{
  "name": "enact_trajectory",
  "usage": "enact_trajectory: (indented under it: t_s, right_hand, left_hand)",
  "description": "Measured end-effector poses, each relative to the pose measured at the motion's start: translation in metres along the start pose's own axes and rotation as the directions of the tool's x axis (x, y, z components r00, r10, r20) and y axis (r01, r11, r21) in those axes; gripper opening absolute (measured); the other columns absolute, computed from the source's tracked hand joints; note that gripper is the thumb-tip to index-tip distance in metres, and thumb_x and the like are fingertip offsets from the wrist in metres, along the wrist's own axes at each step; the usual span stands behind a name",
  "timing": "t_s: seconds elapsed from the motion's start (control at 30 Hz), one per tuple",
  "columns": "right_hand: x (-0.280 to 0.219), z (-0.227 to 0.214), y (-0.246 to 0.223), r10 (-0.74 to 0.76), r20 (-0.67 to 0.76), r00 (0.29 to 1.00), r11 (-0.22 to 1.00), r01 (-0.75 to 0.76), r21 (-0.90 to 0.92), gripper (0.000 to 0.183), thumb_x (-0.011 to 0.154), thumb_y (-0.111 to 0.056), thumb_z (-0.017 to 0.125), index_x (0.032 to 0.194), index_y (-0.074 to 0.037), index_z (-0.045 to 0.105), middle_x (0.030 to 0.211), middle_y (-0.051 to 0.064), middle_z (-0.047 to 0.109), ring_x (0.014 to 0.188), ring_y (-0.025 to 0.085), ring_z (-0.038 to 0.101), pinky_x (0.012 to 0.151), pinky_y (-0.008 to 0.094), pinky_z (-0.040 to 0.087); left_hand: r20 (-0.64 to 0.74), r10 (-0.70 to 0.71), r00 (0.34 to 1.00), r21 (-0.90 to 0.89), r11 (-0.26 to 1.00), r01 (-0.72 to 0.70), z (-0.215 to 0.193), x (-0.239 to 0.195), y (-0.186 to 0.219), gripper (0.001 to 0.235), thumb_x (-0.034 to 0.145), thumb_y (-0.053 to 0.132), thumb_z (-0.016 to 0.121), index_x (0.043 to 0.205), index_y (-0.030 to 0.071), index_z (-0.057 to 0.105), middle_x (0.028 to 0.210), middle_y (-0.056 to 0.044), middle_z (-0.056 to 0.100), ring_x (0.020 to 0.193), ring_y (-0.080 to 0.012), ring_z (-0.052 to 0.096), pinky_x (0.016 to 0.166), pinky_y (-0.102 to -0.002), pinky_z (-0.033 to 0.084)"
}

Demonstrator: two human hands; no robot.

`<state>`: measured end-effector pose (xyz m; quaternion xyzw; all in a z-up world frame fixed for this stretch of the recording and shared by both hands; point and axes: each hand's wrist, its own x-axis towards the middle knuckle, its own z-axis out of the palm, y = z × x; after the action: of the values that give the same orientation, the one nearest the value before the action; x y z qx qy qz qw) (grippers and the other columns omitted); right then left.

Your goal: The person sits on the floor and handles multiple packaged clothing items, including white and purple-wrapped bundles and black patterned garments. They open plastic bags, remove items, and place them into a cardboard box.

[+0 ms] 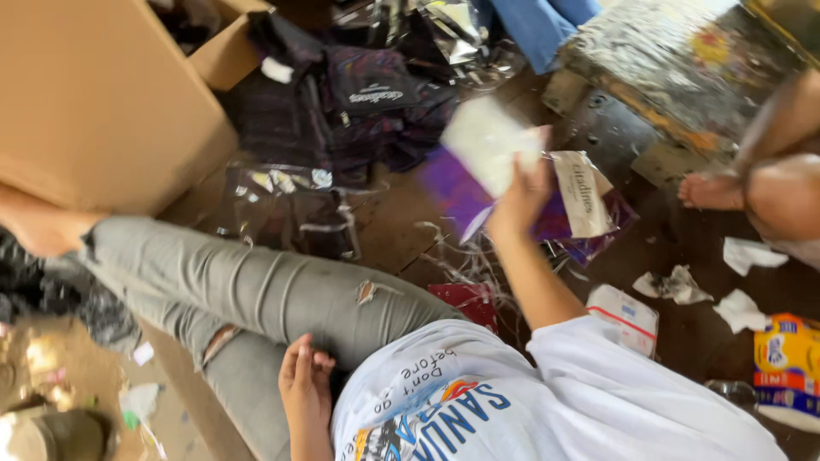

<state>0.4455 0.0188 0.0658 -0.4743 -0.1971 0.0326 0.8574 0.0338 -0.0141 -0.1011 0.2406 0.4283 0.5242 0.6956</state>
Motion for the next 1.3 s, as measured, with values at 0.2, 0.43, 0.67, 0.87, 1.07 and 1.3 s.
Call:
enact_trajectory:
  t_s: [0.2,0.43,0.67,0.87,1.07,1.3]
  right_hand:
    - [0.08,-0.073,-0.017,-0.686,0.337,0.645,0.348,0.697,-0.626,0.04,0.114,-0.001,0.06,0.152,-0.005,0.05,0.159,0.012,0.044,0.151,0.033,0.041,0.129,0.05,0.031]
    - [0.069,-0.118,0.072,0.205,0.25,0.946,-0.074,0.27,-0.96,0.077,0.1,-0.028,0.073,0.166,-0.015,0.034,0.162,0.036,0.005,0.148,0.058,0.007,0.121,0.065,0.018]
    - [-0.075,-0.013,0.161,0.78,0.425,0.459,0.594,-0.33,-0.734,0.062,0.092,-0.033,0.08,0.145,-0.009,0.059,0.132,0.021,0.067,0.121,0.036,0.066,0.094,0.053,0.056]
    - [-0.145,0.075,0.28,0.928,0.216,0.302,0.347,-0.496,-0.796,0.109,0.077,-0.034,0.096,0.159,0.003,0.034,0.148,0.032,0.049,0.135,0.047,0.052,0.093,0.064,0.054]
    - [-0.169,0.107,0.355,0.845,0.164,0.509,0.34,-0.276,-0.899,0.07,0.063,-0.039,0.1,0.117,-0.005,0.073,0.112,0.02,0.073,0.115,0.039,0.069,0.088,0.054,0.056]
    - [-0.171,0.158,0.315,0.838,0.118,0.532,0.258,-0.197,-0.946,0.038,0.088,-0.042,0.079,0.119,-0.024,0.068,0.147,0.022,0.044,0.125,0.039,0.056,0.082,0.044,0.064]
  left_hand:
    - [0.008,-0.039,0.999,0.011,0.999,0.039,0.018,-0.007,0.012,0.025,0.104,0.018,0.06,0.123,0.003,0.063,0.07,-0.008,0.06,0.063,-0.0152,0.058,0.066,-0.027,0.054]
    - [0.037,-0.018,0.999,-0.021,1.0,0.019,0.023,-0.01,0.013,0.021,0.104,0.019,0.059,0.119,0.006,0.066,0.071,-0.005,0.062,0.064,-0.0121,0.059,0.065,-0.027,0.055]
    - [0.06,0.028,0.998,-0.037,0.999,-0.026,0.016,-0.004,0.0,0.027,0.105,0.012,0.057,0.127,-0.003,0.062,0.073,-0.013,0.062,0.067,-0.0171,0.068,0.068,-0.031,0.063]
    - [0.039,0.037,0.999,-0.046,0.998,-0.035,0.016,-0.006,-0.004,0.027,0.105,0.012,0.057,0.126,-0.003,0.062,0.072,-0.013,0.063,0.065,-0.018,0.07,0.065,-0.029,0.062]
    - [0.039,0.008,0.999,-0.09,0.996,-0.004,0.008,-0.003,-0.012,0.027,0.104,0.012,0.057,0.127,-0.001,0.062,0.071,-0.014,0.064,0.064,-0.0195,0.071,0.065,-0.029,0.062]
    - [0.065,0.005,0.998,-0.103,0.995,0.002,0.013,-0.004,-0.007,0.027,0.103,0.011,0.058,0.126,-0.003,0.062,0.071,-0.014,0.065,0.064,-0.018,0.069,0.065,-0.028,0.062]
